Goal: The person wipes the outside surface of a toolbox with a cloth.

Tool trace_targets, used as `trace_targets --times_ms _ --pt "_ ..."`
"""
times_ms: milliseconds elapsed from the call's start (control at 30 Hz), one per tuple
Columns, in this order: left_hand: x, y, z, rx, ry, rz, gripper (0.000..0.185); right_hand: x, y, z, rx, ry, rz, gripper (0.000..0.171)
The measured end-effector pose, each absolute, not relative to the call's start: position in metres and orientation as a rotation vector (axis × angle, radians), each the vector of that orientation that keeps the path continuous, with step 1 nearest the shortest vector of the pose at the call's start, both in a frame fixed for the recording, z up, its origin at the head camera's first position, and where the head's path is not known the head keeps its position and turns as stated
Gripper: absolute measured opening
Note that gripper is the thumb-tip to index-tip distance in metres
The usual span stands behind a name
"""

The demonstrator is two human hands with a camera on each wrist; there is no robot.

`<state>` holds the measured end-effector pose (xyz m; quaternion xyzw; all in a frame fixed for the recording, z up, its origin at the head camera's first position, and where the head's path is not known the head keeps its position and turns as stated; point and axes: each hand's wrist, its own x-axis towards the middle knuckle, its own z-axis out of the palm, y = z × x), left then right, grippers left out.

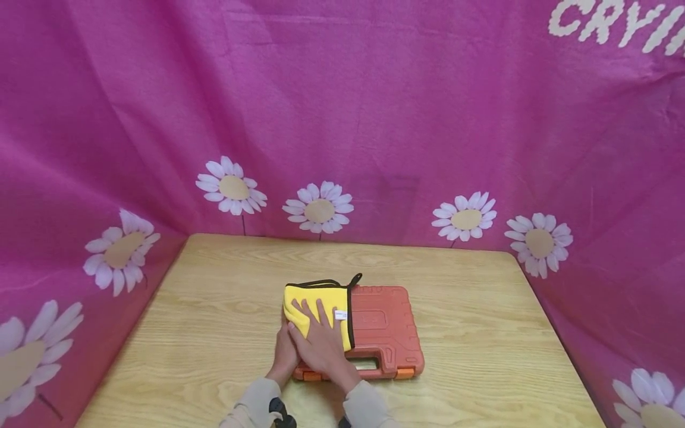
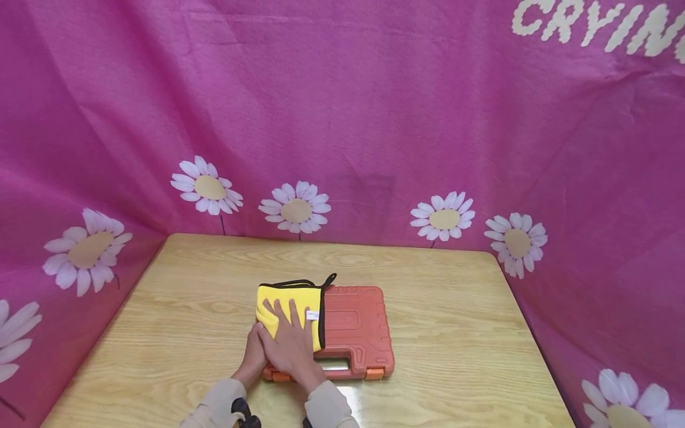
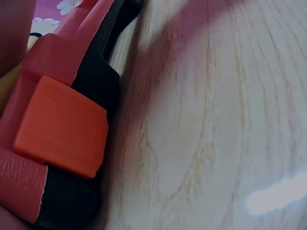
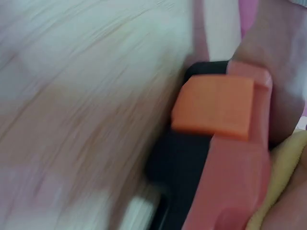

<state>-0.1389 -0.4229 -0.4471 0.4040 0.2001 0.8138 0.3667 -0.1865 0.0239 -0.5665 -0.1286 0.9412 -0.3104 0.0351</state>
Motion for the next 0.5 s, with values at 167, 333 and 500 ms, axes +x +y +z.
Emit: trace_targets --times_ms 167,333,500 --pt "-0.137 -0.433 -0.451 1.037 0.61 2.101 0.057 -0.189 0.016 -0.558 -0.36 2.763 -1.134 0.061" --pt "-0.14 -0.426 -0.448 1.09 0.519 2.094 0.057 -0.191 0.015 -0.556 -0.344 2.718 -1.195 0.06" --pt "-0.141 -0.406 -0.439 0.981 0.039 2.003 0.055 -0.188 0.017 -0.556 -0.33 2.713 -1.164 0.061"
